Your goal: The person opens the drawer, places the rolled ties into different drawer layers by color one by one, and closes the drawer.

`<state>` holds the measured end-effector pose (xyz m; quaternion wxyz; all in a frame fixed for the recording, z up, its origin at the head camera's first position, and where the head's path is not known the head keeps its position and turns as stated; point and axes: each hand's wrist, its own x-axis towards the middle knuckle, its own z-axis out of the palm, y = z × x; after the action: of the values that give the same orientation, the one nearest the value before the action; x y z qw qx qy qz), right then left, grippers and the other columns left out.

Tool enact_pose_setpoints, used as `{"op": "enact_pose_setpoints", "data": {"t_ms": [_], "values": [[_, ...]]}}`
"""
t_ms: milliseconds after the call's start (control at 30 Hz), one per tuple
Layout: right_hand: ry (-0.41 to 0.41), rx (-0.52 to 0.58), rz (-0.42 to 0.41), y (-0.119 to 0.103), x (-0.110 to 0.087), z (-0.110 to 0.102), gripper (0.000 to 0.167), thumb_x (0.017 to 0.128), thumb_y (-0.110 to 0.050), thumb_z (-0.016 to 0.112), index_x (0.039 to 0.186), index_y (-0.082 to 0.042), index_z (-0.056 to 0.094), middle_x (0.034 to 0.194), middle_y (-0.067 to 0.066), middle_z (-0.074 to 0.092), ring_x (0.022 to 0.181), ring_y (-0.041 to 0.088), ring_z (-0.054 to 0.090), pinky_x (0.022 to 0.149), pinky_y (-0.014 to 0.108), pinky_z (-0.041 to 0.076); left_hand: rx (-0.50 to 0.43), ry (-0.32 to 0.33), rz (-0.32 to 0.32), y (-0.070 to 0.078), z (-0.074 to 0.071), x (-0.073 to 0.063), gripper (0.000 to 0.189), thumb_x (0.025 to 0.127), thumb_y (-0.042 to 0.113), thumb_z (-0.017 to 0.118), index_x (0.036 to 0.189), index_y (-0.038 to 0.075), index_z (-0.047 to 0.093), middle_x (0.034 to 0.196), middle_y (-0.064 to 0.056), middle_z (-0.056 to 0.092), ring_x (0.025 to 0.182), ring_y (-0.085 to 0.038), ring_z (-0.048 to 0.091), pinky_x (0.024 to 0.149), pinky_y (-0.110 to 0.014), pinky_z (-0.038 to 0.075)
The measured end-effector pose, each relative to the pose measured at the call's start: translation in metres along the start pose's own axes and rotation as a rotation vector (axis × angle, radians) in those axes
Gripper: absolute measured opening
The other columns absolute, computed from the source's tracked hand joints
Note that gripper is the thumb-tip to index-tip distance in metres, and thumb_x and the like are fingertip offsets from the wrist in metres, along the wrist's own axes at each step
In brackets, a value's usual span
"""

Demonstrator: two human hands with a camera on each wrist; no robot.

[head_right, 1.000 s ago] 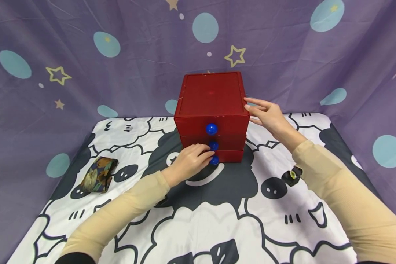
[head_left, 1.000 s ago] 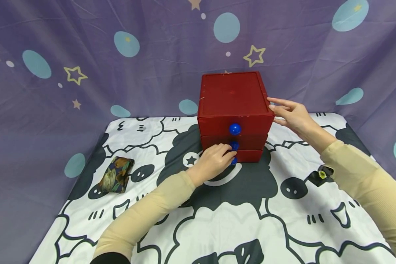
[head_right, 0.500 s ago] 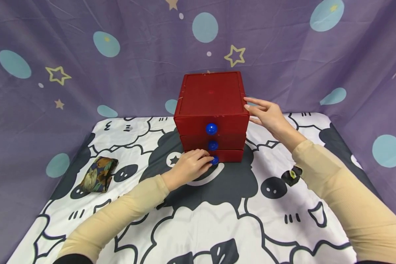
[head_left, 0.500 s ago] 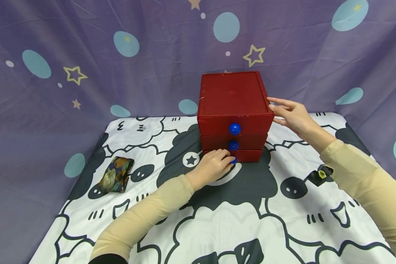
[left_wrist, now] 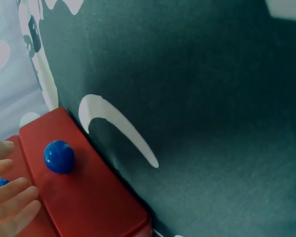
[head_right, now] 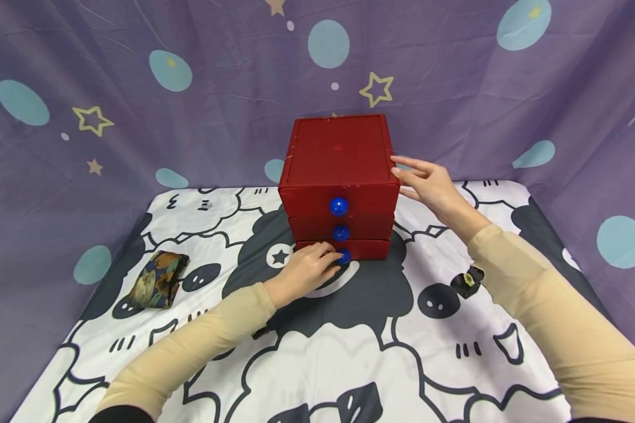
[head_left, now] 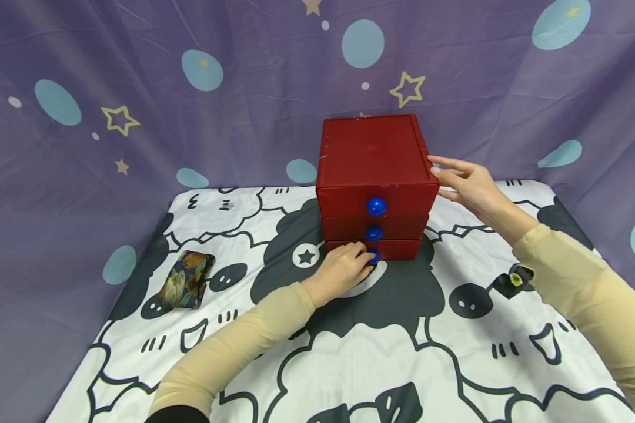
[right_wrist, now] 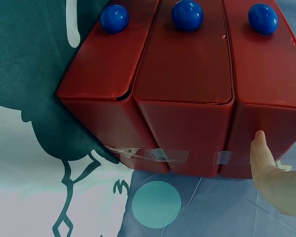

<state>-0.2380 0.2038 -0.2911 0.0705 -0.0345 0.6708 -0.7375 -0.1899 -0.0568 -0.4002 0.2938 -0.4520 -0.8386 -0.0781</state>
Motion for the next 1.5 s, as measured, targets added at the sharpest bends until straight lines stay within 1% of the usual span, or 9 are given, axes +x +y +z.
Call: {"op": "enact_pose_setpoints", "data": {"t_ms": [200, 333, 533, 700, 1000, 1333, 1500], "values": [[0.001, 0.008, -0.004, 0.000, -0.001, 0.000, 0.049, 0.078, -0.020, 0.067, 0.125, -0.012, 0.052, 0.109, -0.001, 0.054, 0.095, 0.008, 0.056, 0.072, 0.020, 0.049, 0.001, -0.043, -0.034, 0.000, 0.007, 0.000, 0.018, 0.078, 0.018, 0.067, 0.091, 0.007, 0.068, 0.080, -0.005, 0.056, 0.068, -0.015, 0.054, 0.061, -0.023, 0.047], [0.005, 0.001, 0.002, 0.000, -0.001, 0.000, 0.050, 0.078, -0.021, 0.067, 0.125, -0.013, 0.052, 0.112, 0.000, 0.051, 0.096, 0.008, 0.055, 0.072, 0.020, 0.049, 0.007, -0.054, -0.053, 0.000, 0.011, 0.000, 0.017, 0.078, 0.018, 0.067, 0.091, 0.007, 0.067, 0.079, -0.005, 0.055, 0.067, -0.014, 0.053, 0.059, -0.022, 0.046], [0.005, 0.004, 0.006, 0.000, 0.000, 0.000, 0.051, 0.078, -0.021, 0.067, 0.126, -0.013, 0.051, 0.110, 0.000, 0.053, 0.096, 0.008, 0.055, 0.072, 0.020, 0.049, 0.002, -0.071, -0.077, -0.001, 0.016, 0.000, 0.018, 0.077, 0.019, 0.067, 0.091, 0.006, 0.067, 0.078, -0.005, 0.054, 0.067, -0.015, 0.053, 0.060, -0.023, 0.047], [0.006, -0.003, 0.007, 0.000, 0.000, 0.000, 0.052, 0.078, -0.021, 0.066, 0.127, -0.012, 0.050, 0.112, 0.000, 0.052, 0.097, 0.008, 0.055, 0.072, 0.020, 0.049, 0.012, -0.089, -0.093, -0.001, 0.018, 0.000, 0.018, 0.078, 0.020, 0.066, 0.091, 0.006, 0.067, 0.079, -0.006, 0.054, 0.068, -0.015, 0.053, 0.061, -0.023, 0.047], [0.003, -0.013, 0.003, 0.000, -0.001, 0.000, 0.053, 0.079, -0.021, 0.066, 0.128, -0.011, 0.048, 0.109, -0.001, 0.054, 0.097, 0.008, 0.055, 0.073, 0.020, 0.049, 0.036, -0.133, -0.121, 0.001, 0.020, 0.002, 0.018, 0.081, 0.022, 0.063, 0.093, 0.008, 0.065, 0.081, -0.005, 0.055, 0.070, -0.015, 0.054, 0.062, -0.024, 0.048], [0.005, -0.001, -0.006, 0.001, -0.001, 0.000, 0.051, 0.078, -0.020, 0.066, 0.126, -0.011, 0.051, 0.100, -0.003, 0.059, 0.095, 0.008, 0.056, 0.072, 0.020, 0.049, 0.056, -0.195, -0.136, 0.003, 0.020, 0.005, 0.019, 0.082, 0.023, 0.062, 0.096, 0.009, 0.065, 0.083, -0.005, 0.057, 0.073, -0.015, 0.055, 0.063, -0.024, 0.048], [0.008, -0.007, -0.002, 0.001, 0.000, 0.000, 0.052, 0.078, -0.021, 0.067, 0.126, -0.011, 0.050, 0.101, -0.002, 0.058, 0.095, 0.008, 0.056, 0.072, 0.020, 0.049, 0.063, -0.219, -0.140, 0.003, 0.020, 0.005, 0.020, 0.083, 0.023, 0.060, 0.097, 0.009, 0.065, 0.084, -0.005, 0.057, 0.074, -0.015, 0.055, 0.064, -0.024, 0.048]]}}
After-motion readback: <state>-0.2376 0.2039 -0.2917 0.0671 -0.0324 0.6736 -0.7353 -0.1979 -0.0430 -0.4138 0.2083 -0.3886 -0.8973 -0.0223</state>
